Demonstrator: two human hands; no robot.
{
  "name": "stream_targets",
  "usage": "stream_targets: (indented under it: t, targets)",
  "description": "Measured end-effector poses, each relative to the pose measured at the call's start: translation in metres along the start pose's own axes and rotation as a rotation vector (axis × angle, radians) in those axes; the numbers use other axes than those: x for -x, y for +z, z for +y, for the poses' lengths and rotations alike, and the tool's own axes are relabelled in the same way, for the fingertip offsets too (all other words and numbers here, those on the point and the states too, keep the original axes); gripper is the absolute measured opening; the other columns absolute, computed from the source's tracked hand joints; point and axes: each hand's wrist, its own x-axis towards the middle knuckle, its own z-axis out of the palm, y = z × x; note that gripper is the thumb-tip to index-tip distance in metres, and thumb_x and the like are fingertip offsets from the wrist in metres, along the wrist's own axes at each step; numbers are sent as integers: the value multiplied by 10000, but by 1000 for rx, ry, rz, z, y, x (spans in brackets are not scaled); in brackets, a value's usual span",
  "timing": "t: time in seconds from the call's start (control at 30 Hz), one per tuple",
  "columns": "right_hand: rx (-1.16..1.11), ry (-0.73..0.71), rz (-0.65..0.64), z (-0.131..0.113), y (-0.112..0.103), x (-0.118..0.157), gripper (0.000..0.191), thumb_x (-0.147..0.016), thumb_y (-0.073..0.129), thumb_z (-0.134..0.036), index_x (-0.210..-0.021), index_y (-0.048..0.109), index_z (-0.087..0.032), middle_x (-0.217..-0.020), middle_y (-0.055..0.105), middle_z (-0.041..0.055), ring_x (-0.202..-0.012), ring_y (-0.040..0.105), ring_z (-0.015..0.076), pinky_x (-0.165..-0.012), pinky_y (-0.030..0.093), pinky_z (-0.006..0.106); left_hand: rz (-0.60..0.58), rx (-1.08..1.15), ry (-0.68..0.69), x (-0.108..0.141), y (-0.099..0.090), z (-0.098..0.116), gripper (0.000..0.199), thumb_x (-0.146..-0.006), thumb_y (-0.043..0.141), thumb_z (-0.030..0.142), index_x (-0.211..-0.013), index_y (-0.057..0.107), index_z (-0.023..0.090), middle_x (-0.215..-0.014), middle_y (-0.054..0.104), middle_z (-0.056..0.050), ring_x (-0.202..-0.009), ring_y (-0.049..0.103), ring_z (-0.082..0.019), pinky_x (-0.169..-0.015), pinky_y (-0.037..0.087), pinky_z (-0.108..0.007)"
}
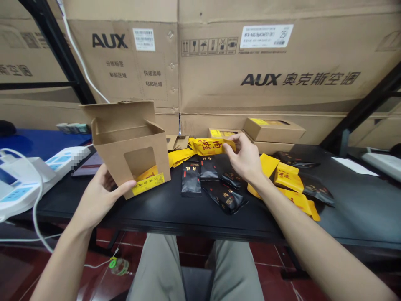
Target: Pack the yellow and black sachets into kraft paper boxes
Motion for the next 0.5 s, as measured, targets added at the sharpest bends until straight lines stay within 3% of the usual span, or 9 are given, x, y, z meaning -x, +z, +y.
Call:
stream_targets:
  t: [0.1,0.2,0.33,0.5]
  targets:
    - [-108,-51,62,-9,-6,3,153,-880,597,-360,-956,555,-234,-993,729,80,-882,690,218,-828,587,389,-10,3,7,-2,0,-4,611,-723,875,352,-1267,602,300,-1450,694,-67,-1384,634,-315,-1204,499,-461]
    - [-277,-148,169,-33,-16,6,174,-900,598,-392,-971,519,-254,-976,691,59,-900,697,208,-783,617,368,-29,9,4,-2,1,-5,623,-730,873,353,-1282,590,300,-1450,691,-67,-1368,646,-302,-1189,512,-444]
    - [-295,-393,214,-87,-32,6,117,-951,618,-349,-971,541,-263,-963,686,39,-876,706,177,-786,620,333,-56,10,21,-2,0,-4,638,-744,866,374,-1303,574,280,-1458,681,-94,-1361,648,-311,-1185,511,-474]
    - [-99,-704,113,-164,-43,-11,98,-1005,556,-304,-1029,601,-221,-1030,669,8,-922,693,105,-837,586,235,-76,-2,49,-2,-1,-6,650,-741,872,420,-1295,570,267,-1443,686,-106,-1354,650,-319,-1178,511,-498]
